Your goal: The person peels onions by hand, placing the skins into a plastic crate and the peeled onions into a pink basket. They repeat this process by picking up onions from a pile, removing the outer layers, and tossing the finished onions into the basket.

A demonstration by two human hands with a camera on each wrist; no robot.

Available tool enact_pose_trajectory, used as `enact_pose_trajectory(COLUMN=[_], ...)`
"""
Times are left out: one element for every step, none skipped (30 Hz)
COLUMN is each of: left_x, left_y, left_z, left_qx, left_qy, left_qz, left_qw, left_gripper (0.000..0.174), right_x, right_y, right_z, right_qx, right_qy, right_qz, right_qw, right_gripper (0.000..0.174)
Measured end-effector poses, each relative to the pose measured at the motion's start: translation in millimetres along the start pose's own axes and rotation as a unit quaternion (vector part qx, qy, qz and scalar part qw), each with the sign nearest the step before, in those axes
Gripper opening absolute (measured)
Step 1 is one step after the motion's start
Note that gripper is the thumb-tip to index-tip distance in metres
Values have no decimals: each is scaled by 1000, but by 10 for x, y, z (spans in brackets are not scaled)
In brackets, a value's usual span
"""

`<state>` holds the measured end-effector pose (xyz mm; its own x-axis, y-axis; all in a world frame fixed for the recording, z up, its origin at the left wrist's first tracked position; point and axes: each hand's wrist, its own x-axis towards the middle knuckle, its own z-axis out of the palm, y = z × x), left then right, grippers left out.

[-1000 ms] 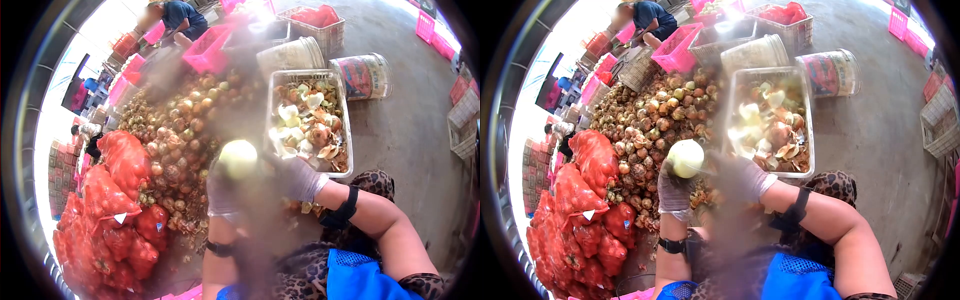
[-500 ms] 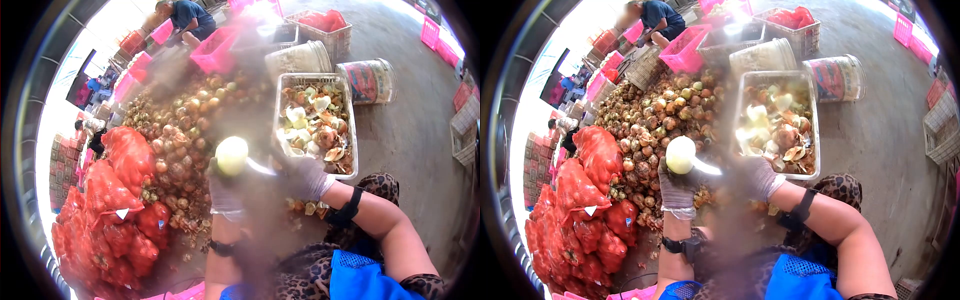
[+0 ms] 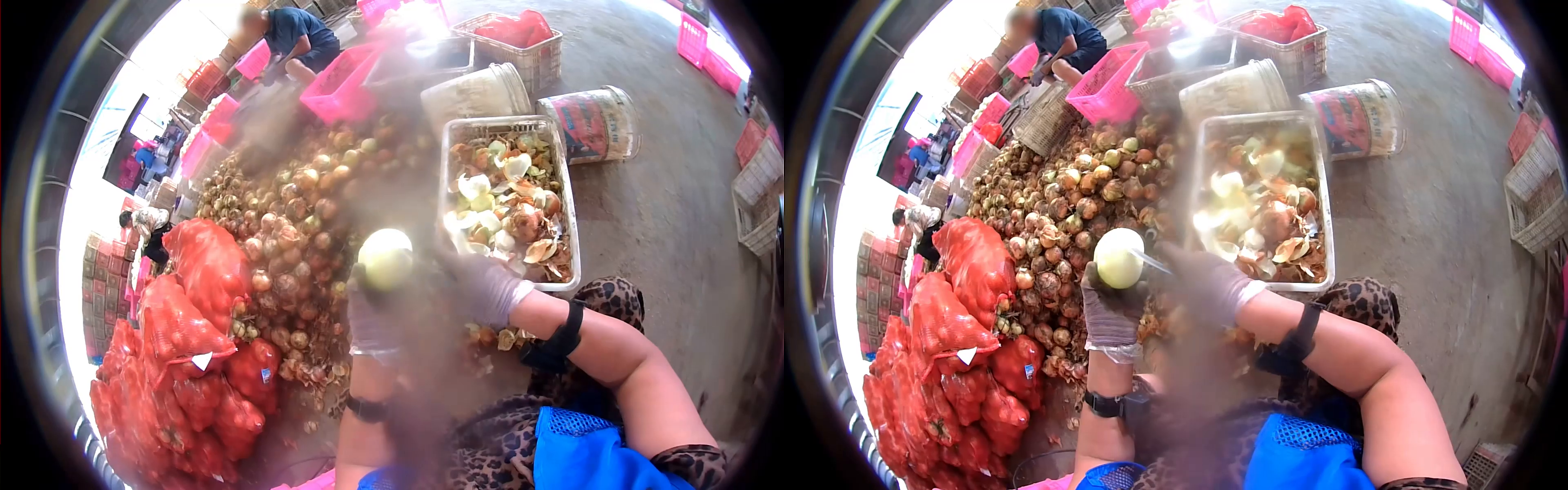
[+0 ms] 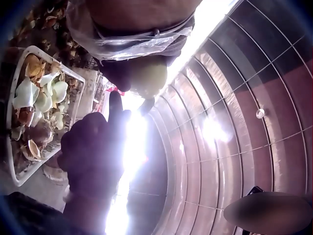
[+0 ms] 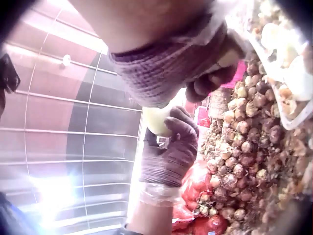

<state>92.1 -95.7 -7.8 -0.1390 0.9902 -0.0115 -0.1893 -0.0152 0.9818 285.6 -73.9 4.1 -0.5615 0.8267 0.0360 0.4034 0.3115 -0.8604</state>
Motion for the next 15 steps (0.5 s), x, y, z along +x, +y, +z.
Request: enact_pose_trajectory(left_x=[-35,-81,-121,-152,-164,-132,-80,-49,-58,-74,-101,-127,-187,-217,-194], left_y=[112,233,309,373,401,308,161,36,44,58,88,125,224,268,201], left_z=[55,120,176,242,278,218,126,40,56,81,110,146,211,249,216], left_qx=[-212,-413,-405,-397,-389,-388,-388,-389,-205,-13,-4,4,-170,-335,-310], left_qy=[-14,-27,-29,-32,-36,-35,-34,-33,-47,-57,-63,-69,-70,-70,-60], left_qz=[-100,-196,-193,-190,-186,-181,-176,-170,-95,-17,-16,-16,-96,-175,-168], left_qw=[972,889,893,897,902,903,904,905,973,998,998,998,978,923,934], left_gripper=[53,53,52,51,50,50,50,49,49,50,50,51,52,53,54], right_x=[58,30,1,-27,-26,-33,-55,-74,-68,-61,-28,-28,-71,-111,-111], right_y=[255,166,77,-11,-28,-46,-86,-134,-118,-102,3,88,92,96,11], right_z=[118,31,-55,-141,-168,-185,-227,-292,-311,-329,-297,-286,-284,-283,-283], right_qx=[113,217,323,413,494,572,530,484,403,309,169,22,-109,-228,-225], right_qy=[-24,-66,-96,-112,-117,-121,-92,-63,-24,24,81,133,97,74,20], right_qz=[-45,9,72,139,178,215,222,227,166,114,-7,-126,-182,-247,-214], right_qw=[992,974,939,893,843,782,813,842,900,944,982,983,972,939,951], right_gripper=[39,34,30,25,26,26,25,26,27,28,29,31,35,39,41])
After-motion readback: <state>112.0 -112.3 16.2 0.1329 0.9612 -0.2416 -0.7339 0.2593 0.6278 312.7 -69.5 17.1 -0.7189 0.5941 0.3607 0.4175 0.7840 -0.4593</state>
